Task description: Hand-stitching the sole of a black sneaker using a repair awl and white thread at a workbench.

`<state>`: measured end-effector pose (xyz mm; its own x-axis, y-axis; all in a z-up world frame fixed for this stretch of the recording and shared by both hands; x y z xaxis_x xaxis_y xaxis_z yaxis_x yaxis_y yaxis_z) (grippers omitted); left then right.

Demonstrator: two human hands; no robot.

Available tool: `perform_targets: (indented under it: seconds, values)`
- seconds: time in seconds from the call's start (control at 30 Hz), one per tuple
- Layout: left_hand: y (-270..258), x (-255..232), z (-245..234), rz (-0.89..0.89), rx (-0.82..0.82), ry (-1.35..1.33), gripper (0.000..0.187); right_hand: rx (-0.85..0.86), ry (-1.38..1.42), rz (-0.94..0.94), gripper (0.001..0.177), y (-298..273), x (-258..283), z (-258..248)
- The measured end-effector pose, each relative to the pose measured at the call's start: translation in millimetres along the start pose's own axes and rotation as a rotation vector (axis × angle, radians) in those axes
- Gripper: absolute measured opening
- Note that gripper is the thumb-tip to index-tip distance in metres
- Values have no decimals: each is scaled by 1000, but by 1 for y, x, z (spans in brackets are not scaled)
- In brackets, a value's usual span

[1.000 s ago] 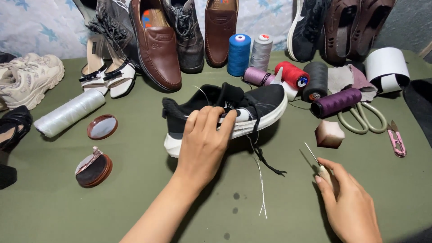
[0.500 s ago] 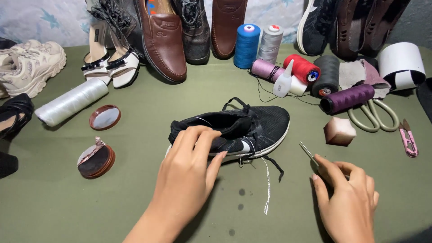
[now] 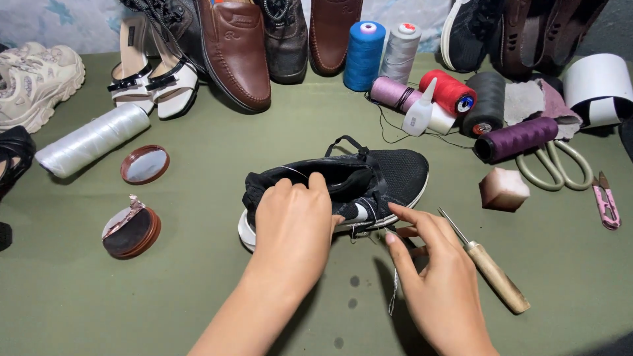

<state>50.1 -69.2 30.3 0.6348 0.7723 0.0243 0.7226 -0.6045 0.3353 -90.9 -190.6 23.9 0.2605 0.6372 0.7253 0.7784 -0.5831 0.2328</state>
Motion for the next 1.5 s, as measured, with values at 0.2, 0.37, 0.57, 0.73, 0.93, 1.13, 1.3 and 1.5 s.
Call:
perform_targets:
  seconds: [0.2, 0.37, 0.57, 0.73, 0.93, 1.13, 1.3, 1.5]
  values:
    - [-11, 16, -37, -154, -72, -641, 49, 70, 34, 165, 36, 4, -14, 0]
    - [-35, 16, -43, -90, -225, -840, 45, 38, 84, 168, 37, 3, -4, 0]
    - [-47, 9, -48, 25, -269, -848, 25, 46, 95, 154, 31, 7, 3, 8]
    - [-54, 1, -58, 133, -301, -911, 25, -17, -22, 208, 16, 3, -3, 5]
    - [-66, -10, -64, 239, -406, -810, 24, -151, 88, -75, 14, -7, 36, -21]
    - [-70, -13, -64, 273, -270, -789, 14, 38, 7, -202, 27, -5, 23, 9]
    - [-79, -14, -69, 324, -277, -831, 9, 61, -50, -267, 30, -1, 32, 6]
    - [-86, -14, -72, 325, -321, -866, 14, -13, -14, -95, 68, 2, 40, -9]
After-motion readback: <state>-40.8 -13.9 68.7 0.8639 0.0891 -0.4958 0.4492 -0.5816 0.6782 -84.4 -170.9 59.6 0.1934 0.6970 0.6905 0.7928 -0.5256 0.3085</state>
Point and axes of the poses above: each hand's wrist, its own y-axis towards the middle knuckle, its own z-axis out of the palm, x = y × z, the point moved 9 cm from there along y, towards the middle knuckle, and after that the axes turned 2 degrees about -z, right-handed, at the moved point
